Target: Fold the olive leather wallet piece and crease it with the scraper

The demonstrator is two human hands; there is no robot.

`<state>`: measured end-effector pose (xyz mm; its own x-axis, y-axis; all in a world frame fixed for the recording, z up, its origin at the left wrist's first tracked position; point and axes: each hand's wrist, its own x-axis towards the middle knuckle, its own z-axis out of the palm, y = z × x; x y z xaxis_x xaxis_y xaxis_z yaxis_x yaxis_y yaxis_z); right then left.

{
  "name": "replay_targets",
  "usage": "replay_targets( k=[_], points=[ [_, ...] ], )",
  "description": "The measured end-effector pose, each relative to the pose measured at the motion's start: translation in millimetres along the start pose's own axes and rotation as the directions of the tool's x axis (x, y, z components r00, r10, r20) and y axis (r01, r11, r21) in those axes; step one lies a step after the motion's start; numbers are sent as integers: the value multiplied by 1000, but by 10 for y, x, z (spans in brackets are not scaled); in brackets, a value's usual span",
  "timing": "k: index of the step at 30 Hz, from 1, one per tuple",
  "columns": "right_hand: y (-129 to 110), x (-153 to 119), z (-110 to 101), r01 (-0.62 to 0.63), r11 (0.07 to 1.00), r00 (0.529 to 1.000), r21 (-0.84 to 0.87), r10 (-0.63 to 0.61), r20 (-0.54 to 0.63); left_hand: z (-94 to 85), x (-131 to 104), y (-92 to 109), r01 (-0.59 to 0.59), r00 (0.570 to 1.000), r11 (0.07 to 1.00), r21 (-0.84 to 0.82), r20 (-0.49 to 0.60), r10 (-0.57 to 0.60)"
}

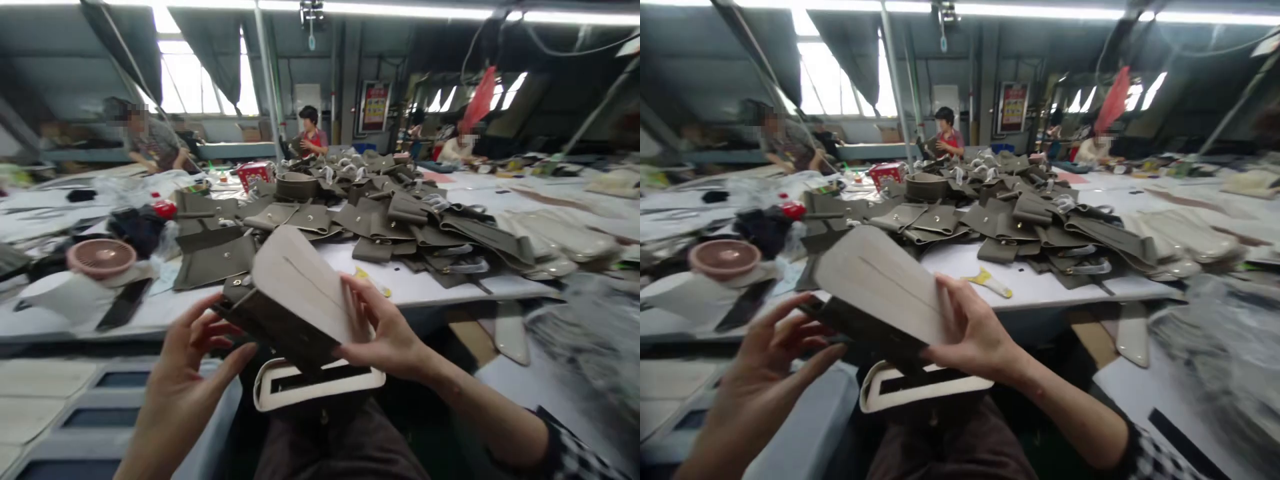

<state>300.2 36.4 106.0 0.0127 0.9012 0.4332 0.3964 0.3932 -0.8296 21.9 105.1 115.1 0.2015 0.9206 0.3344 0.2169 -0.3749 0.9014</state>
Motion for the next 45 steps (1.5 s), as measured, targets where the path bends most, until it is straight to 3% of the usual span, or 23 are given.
replay_targets(
  k=[6, 15, 24, 30, 35, 37, 40, 42, 45],
  points=[
    [284, -62, 141, -49, 999, 999, -23, 49, 11, 94, -4, -143, 67, 996, 994, -89, -52, -72],
    [504, -139, 238, -15, 979, 999, -201, 22, 34, 117, -122, -438, 143, 987, 975, 170, 47, -153],
    [679, -309, 301, -9, 955, 991, -297, 48, 124, 259, -252, -765, 202, 973, 969, 142, 84, -215],
    [761, -371, 273, -5, 898, 974, -440, 103, 200, 284, -310, -856, 151, 944, 938, 313, 237, -231],
    [755, -425, 176, 114, 737, 953, -666, 108, 282, 343, -431, -1006, 28, 943, 914, 405, 293, -159],
    [749, -439, 181, 200, 660, 946, -724, 62, 318, 336, -481, -1111, 70, 957, 931, 358, 239, -164],
    [746, -435, 259, 268, 605, 935, -749, 23, 353, 313, -572, -1329, 258, 955, 951, 169, 103, -278],
    [744, -412, 320, 278, 619, 928, -735, 25, 372, 324, -654, -1478, 443, 897, 893, -84, 54, -439],
    [727, -347, 347, 255, 706, 890, -661, 96, 446, 418, -794, -1613, 625, 742, 616, -479, 122, -659]
  ],
)
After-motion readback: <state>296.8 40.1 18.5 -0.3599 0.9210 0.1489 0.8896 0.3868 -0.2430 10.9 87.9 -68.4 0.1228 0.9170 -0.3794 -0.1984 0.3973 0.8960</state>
